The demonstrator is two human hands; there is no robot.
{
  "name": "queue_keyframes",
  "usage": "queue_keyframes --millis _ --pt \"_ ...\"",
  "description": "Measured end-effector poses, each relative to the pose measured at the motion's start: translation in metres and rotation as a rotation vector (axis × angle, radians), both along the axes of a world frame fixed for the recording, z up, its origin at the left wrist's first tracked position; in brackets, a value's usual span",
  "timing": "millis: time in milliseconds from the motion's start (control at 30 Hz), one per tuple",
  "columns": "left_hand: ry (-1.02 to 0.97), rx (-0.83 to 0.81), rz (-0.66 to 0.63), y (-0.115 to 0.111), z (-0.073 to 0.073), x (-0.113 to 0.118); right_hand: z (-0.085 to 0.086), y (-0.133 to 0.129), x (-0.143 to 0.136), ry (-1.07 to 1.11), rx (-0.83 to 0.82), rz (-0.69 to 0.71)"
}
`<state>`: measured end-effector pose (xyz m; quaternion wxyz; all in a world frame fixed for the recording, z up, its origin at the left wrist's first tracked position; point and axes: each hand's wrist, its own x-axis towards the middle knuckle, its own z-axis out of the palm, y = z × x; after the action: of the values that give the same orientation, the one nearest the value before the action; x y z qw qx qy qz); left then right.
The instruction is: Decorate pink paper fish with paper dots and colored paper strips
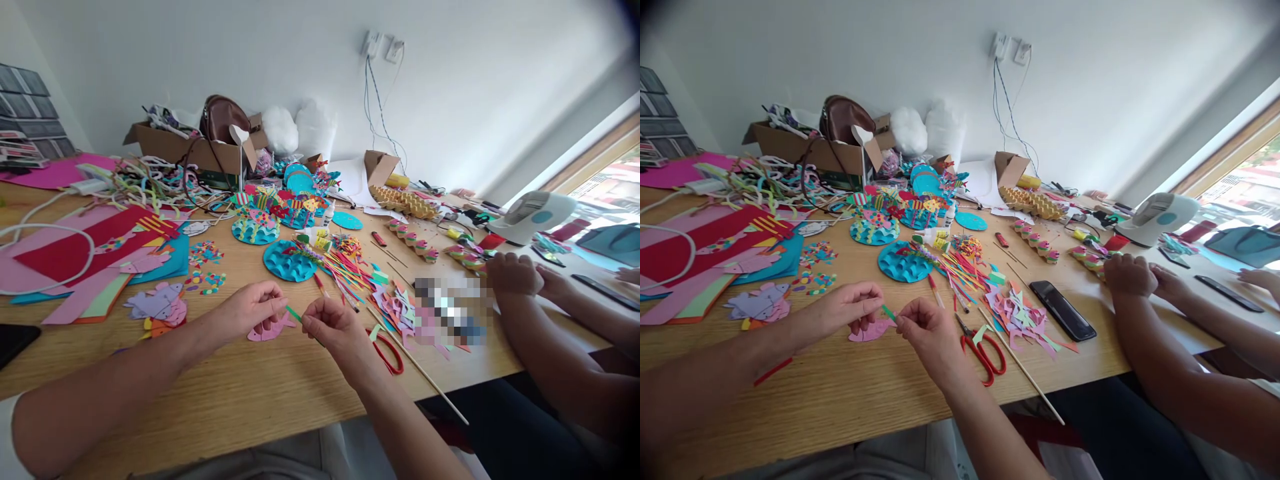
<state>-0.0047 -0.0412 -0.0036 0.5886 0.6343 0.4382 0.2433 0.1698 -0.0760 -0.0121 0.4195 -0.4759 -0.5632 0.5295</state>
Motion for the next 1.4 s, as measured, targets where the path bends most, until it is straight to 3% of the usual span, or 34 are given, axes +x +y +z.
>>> queue_keyframes --millis 300,533,733,900,1133,1400 --pt "-0.161 -0.141 0.077 -0.001 0.002 -0.008 -0.011 -0.010 -0.005 0.031 0.051 0.034" --pt "-0.229 -0.312 0.072 0.007 0.001 -0.017 -0.029 -0.022 0.010 -0.554 0.655 0.053" --pt "-0.180 -0.305 0.038 0.006 -0.006 -0.016 -0.029 -0.023 0.006 -0.633 0.856 0.040" --pt "-0.049 -0.145 0.002 0.006 -0.011 -0.017 -0.035 -0.028 -0.003 -0.638 0.802 0.040" --pt "0.418 0.378 0.003 0.008 -0.019 -0.018 -0.045 -0.034 -0.021 -0.796 0.667 0.024" --pt "0.425 0.462 0.045 0.007 -0.033 -0.020 -0.045 -0.032 -0.030 -0.853 0.611 0.003"
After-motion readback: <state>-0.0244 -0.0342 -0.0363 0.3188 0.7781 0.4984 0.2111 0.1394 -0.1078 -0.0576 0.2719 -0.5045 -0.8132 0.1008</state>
